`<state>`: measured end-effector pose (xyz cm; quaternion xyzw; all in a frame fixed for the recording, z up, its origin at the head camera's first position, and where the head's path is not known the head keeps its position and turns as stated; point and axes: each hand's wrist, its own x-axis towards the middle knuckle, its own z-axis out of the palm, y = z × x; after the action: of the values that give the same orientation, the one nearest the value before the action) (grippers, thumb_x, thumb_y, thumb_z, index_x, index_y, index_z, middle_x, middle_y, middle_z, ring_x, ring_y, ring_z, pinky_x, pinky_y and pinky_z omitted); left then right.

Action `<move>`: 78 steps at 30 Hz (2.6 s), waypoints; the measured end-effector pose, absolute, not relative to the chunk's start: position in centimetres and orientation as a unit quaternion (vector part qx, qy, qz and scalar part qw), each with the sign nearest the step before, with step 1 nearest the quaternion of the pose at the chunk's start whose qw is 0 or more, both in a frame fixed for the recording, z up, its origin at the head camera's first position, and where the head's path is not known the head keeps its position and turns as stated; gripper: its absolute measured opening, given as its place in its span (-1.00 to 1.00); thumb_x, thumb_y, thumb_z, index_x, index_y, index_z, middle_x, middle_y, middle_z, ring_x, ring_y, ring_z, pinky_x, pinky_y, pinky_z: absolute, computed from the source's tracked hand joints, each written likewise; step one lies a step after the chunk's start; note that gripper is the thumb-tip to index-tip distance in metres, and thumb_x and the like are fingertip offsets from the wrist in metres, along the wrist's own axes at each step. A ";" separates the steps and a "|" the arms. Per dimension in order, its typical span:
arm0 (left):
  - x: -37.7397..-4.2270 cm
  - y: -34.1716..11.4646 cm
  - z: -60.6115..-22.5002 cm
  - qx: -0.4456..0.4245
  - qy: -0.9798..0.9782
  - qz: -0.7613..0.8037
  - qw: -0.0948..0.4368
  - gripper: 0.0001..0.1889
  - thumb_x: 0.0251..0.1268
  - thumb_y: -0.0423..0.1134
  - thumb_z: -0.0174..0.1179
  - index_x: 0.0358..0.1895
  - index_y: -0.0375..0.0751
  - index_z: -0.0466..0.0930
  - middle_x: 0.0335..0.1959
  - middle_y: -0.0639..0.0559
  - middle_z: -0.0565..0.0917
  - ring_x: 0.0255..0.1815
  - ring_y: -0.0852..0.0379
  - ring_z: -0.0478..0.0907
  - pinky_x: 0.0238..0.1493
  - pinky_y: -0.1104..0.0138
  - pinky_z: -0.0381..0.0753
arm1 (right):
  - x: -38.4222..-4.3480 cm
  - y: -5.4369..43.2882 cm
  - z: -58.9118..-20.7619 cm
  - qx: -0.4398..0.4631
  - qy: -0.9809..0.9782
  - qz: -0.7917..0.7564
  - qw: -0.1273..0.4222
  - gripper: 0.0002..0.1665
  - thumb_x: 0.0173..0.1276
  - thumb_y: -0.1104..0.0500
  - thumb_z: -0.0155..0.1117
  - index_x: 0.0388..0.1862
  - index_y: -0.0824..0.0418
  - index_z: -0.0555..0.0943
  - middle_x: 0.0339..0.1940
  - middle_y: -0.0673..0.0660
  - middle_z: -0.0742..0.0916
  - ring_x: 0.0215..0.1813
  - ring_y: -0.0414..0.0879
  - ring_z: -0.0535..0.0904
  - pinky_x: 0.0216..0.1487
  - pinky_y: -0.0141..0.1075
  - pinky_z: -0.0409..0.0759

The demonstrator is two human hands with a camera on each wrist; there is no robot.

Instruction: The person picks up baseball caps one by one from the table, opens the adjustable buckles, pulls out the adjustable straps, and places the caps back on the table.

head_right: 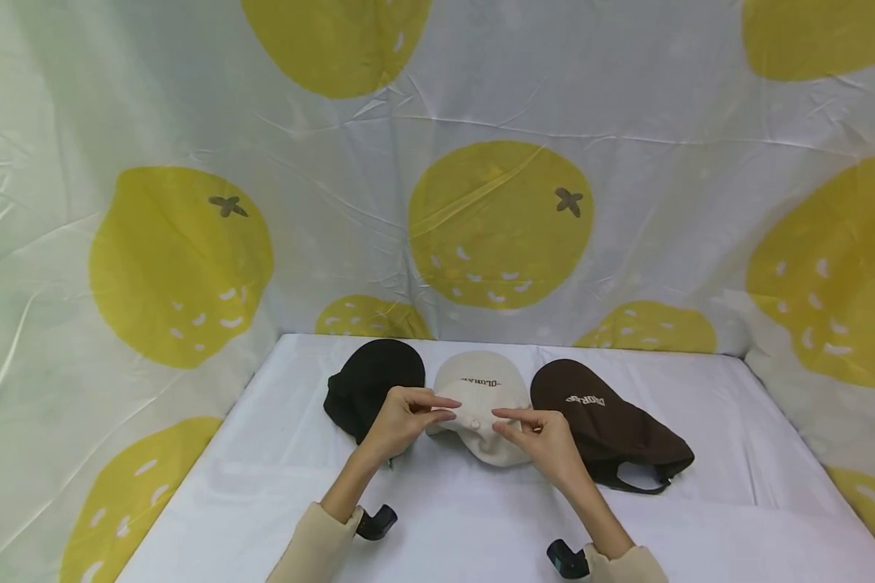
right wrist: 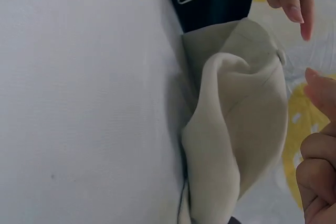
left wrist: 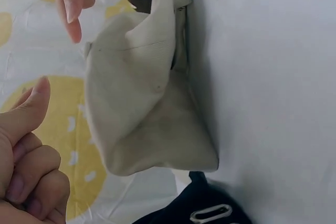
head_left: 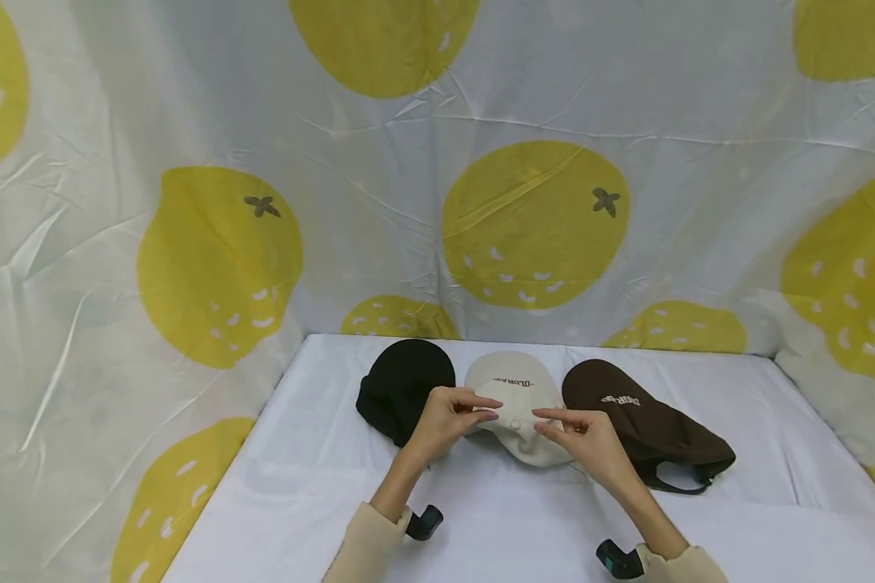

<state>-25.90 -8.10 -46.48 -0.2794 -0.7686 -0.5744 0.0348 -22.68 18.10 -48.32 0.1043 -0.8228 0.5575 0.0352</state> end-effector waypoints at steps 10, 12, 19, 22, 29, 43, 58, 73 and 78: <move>-26.2 -6.9 -48.0 -0.259 -0.798 -0.543 0.032 -0.85 0.14 -0.38 0.50 -0.20 -0.27 0.87 -0.54 -0.20 0.70 -0.60 0.37 0.28 -0.51 0.55 0.29 | -22.9 17.4 -49.8 0.125 -0.811 0.569 0.050 -0.67 0.25 0.16 0.57 -0.01 0.20 0.83 -0.76 -0.14 0.26 -0.69 -0.37 0.08 -0.68 -0.45 0.10; -26.2 -6.8 -48.2 -0.251 -0.796 -0.550 0.032 -0.85 0.13 -0.39 0.51 -0.20 -0.27 0.87 -0.52 -0.21 0.70 -0.59 0.35 0.29 -0.51 0.55 0.29 | -22.9 17.3 -49.9 0.132 -0.806 0.574 0.056 -0.67 0.24 0.19 0.57 -0.02 0.23 0.83 -0.76 -0.14 0.25 -0.69 -0.38 0.08 -0.69 -0.44 0.09; -26.2 -6.7 -48.8 -0.240 -0.780 -0.577 0.028 -0.83 0.10 -0.43 0.51 -0.20 -0.34 0.86 -0.47 -0.27 0.72 -0.55 0.32 0.31 -0.49 0.56 0.33 | -23.1 17.1 -50.3 0.142 -0.802 0.578 0.058 -0.71 0.22 0.17 0.59 -0.07 0.18 0.85 -0.77 -0.13 0.25 -0.68 -0.39 0.08 -0.68 -0.45 0.10; -26.2 -6.7 -49.1 -0.238 -0.784 -0.573 0.029 -0.83 0.11 -0.42 0.51 -0.20 -0.32 0.86 -0.49 -0.24 0.70 -0.55 0.32 0.31 -0.48 0.56 0.34 | -23.2 17.0 -50.7 0.146 -0.807 0.569 0.062 -0.71 0.22 0.17 0.59 -0.07 0.17 0.85 -0.76 -0.13 0.25 -0.67 -0.39 0.08 -0.69 -0.46 0.10; -26.2 -6.3 -49.5 -0.235 -0.794 -0.559 0.044 -0.85 0.11 -0.41 0.51 -0.22 -0.29 0.87 -0.49 -0.20 0.72 -0.55 0.33 0.34 -0.48 0.57 0.36 | -23.4 16.7 -51.7 0.155 -0.809 0.559 0.095 -0.75 0.18 0.22 0.61 -0.14 0.19 0.86 -0.78 -0.17 0.26 -0.68 -0.43 0.08 -0.70 -0.49 0.09; -26.1 -6.1 -49.2 -0.248 -0.790 -0.559 0.045 -0.90 0.14 -0.57 0.42 -0.28 -0.44 0.84 -0.51 -0.34 0.66 -0.53 0.34 0.34 -0.44 0.59 0.37 | -23.5 16.4 -52.2 0.167 -0.780 0.587 0.136 -0.86 0.19 0.32 0.57 -0.24 0.28 0.86 -0.45 0.17 0.83 -0.56 -0.41 0.35 -0.62 -0.45 0.31; -25.5 -6.6 -46.7 -0.281 -0.747 -0.601 0.042 -0.89 0.23 -0.50 0.40 -0.21 -0.37 0.85 -0.38 -0.26 0.76 -0.41 0.35 0.50 -0.33 0.57 0.54 | -22.5 16.8 -48.8 0.187 -0.751 0.620 0.129 -0.85 0.30 0.35 0.48 -0.16 0.31 0.84 -0.25 0.20 0.87 -0.25 -0.36 0.70 -0.31 -0.50 0.65; -23.3 -6.8 -42.8 -0.336 -0.690 -0.636 0.077 -0.87 0.19 -0.51 0.41 -0.20 -0.48 0.81 -0.62 -0.22 0.52 -0.49 0.20 0.49 -0.33 0.47 0.61 | -20.3 16.6 -44.4 0.220 -0.705 0.662 0.128 -0.82 0.30 0.44 0.43 -0.11 0.46 0.79 -0.19 -0.03 0.88 -0.11 -0.27 0.79 -0.13 -0.44 0.73; -22.6 -6.8 -41.3 -0.355 -0.675 -0.640 0.095 -0.88 0.19 -0.52 0.42 -0.21 -0.50 0.81 -0.69 -0.16 0.43 -0.57 0.23 0.39 -0.41 0.51 0.53 | -19.3 16.5 -42.9 0.215 -0.695 0.675 0.119 -0.80 0.32 0.43 0.43 -0.10 0.51 0.77 -0.19 -0.07 0.88 -0.11 -0.24 0.80 -0.10 -0.41 0.74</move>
<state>-22.61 -6.80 -41.34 -0.3550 -0.6747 -0.6400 0.0952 -19.35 16.51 -42.85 0.2150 -0.6954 0.6752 0.1195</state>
